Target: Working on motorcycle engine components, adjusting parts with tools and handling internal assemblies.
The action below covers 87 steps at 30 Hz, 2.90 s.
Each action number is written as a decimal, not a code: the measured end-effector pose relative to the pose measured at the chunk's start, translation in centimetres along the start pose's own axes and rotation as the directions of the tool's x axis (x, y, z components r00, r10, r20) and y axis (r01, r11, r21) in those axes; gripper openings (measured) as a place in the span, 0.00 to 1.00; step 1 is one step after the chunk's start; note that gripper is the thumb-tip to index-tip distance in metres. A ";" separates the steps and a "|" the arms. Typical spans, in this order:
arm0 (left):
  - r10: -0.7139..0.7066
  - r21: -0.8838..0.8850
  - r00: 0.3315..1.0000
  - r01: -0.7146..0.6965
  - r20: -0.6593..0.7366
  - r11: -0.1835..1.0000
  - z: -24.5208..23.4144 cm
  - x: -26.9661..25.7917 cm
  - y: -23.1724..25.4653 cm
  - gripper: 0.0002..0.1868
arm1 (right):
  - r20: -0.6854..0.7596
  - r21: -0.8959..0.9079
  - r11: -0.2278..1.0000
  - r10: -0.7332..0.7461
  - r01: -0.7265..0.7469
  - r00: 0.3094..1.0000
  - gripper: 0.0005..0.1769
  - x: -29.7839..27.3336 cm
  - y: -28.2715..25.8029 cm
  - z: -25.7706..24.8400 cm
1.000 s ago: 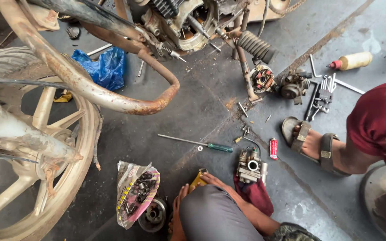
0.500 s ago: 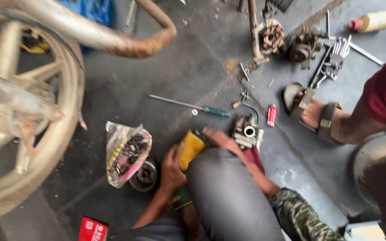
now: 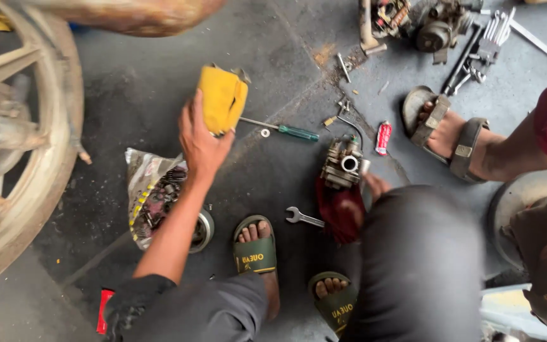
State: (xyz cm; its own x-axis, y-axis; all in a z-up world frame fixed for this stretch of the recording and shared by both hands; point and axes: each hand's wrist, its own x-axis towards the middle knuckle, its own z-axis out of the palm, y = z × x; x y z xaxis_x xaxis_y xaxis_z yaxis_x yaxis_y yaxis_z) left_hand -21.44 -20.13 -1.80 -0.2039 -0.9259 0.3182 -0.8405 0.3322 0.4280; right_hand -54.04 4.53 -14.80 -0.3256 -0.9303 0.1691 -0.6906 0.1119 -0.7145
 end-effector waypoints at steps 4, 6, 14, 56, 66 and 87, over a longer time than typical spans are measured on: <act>0.037 0.038 0.999 -0.039 0.036 0.999 2.5 2.6 -1.8 0.55 | 0.082 0.150 0.986 -0.086 0.073 0.993 0.51 -1.5 -4.0 -3.4; 0.073 0.076 0.996 -0.077 0.045 0.994 4.0 3.8 -3.0 0.55 | 0.188 0.121 0.985 -0.143 0.122 0.972 0.50 -1.6 -4.4 -4.3; 0.057 0.089 0.995 -0.065 0.085 0.994 4.2 5.5 -0.8 0.62 | 0.226 0.040 0.997 -0.077 0.069 0.971 0.40 -0.9 -4.4 -2.6; 0.611 -0.213 0.686 -0.579 0.394 0.787 8.6 -7.2 1.2 0.16 | -0.155 0.026 0.839 0.541 -0.544 0.827 0.22 -2.4 5.9 -5.3; 0.419 -0.165 0.868 -0.387 0.267 0.907 5.9 -6.5 1.7 0.11 | -0.358 0.065 0.982 0.187 -0.175 0.915 0.18 1.0 6.4 -5.4; 0.094 -0.787 0.821 -0.568 -0.564 0.240 -11.6 13.7 18.1 0.19 | -0.218 0.410 0.855 0.431 -0.318 0.876 0.03 8.5 -13.1 -19.5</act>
State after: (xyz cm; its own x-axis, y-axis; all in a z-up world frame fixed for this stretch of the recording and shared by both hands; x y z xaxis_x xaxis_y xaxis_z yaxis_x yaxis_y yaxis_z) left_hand -33.66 -24.72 20.14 0.0364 -0.6270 0.7781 0.3097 0.7474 0.5878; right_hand -60.40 1.97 9.24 -0.7231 -0.6906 -0.0119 -0.2215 0.2482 -0.9431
